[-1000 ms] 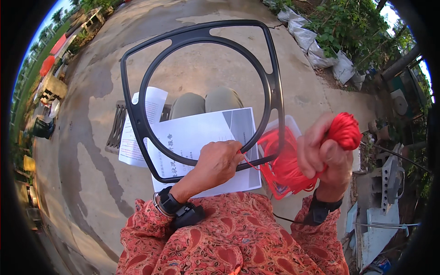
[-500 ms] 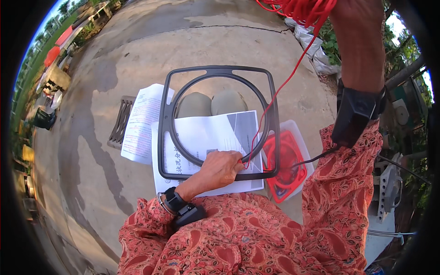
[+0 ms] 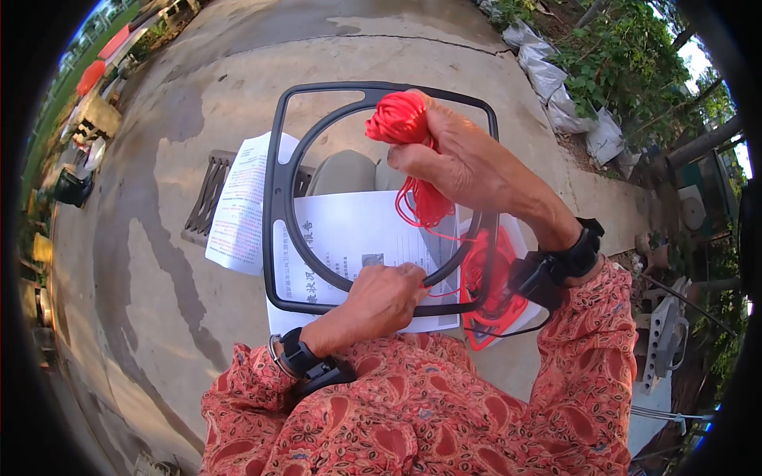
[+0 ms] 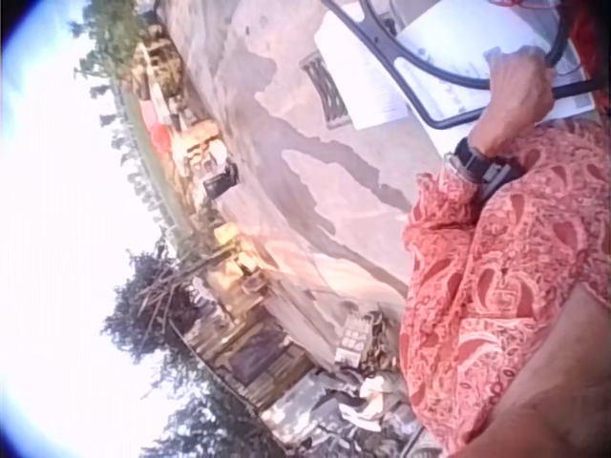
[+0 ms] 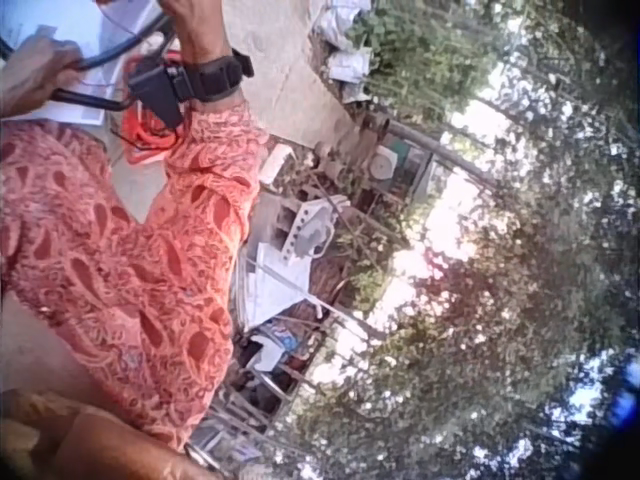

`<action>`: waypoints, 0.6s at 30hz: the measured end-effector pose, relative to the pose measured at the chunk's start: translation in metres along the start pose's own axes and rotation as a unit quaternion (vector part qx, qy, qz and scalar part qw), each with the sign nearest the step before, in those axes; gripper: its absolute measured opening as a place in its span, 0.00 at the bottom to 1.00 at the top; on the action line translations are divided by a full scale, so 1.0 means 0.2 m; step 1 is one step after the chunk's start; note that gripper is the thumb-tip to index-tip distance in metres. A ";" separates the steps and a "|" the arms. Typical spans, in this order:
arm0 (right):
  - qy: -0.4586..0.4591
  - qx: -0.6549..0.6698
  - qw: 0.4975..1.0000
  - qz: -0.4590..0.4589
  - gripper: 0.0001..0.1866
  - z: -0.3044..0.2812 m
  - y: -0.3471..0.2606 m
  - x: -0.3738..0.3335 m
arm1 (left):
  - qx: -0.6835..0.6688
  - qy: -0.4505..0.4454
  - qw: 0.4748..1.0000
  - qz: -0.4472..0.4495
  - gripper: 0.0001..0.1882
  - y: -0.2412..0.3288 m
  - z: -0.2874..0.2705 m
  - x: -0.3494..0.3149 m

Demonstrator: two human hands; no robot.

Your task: The person is winding a red rope around a black plastic frame while holding a document and a plastic box on their lap.

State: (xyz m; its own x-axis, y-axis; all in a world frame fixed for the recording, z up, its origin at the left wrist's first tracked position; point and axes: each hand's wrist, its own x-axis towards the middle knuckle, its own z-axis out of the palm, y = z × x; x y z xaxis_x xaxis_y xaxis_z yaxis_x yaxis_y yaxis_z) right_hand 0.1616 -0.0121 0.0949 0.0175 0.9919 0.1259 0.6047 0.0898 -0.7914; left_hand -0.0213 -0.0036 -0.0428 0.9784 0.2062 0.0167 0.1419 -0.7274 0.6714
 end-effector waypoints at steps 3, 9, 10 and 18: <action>-0.067 -0.055 0.996 -0.034 0.15 0.12 0.10 -0.03 | 0.004 0.009 1.000 0.013 0.10 0.03 -0.01 -0.01; -0.185 -0.311 0.924 -0.126 0.16 0.29 0.28 -0.14 | 0.026 0.010 1.000 0.004 0.10 0.06 -0.03 -0.04; -0.189 -0.291 0.930 -0.122 0.16 0.29 0.30 -0.15 | 0.026 0.009 1.000 0.004 0.10 0.06 -0.03 -0.04; -0.204 -0.325 0.916 -0.116 0.16 0.27 0.30 -0.16 | 0.022 -0.005 1.000 -0.001 0.09 0.10 -0.06 -0.05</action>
State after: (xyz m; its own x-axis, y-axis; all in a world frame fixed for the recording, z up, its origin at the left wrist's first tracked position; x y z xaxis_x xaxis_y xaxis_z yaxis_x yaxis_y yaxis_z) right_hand 0.1542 -0.0327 0.0107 -0.3908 0.9158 -0.0931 0.9031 0.3619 -0.2311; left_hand -0.0309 -0.0120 -0.0211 0.9796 0.2008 0.0083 0.1493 -0.7548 0.6387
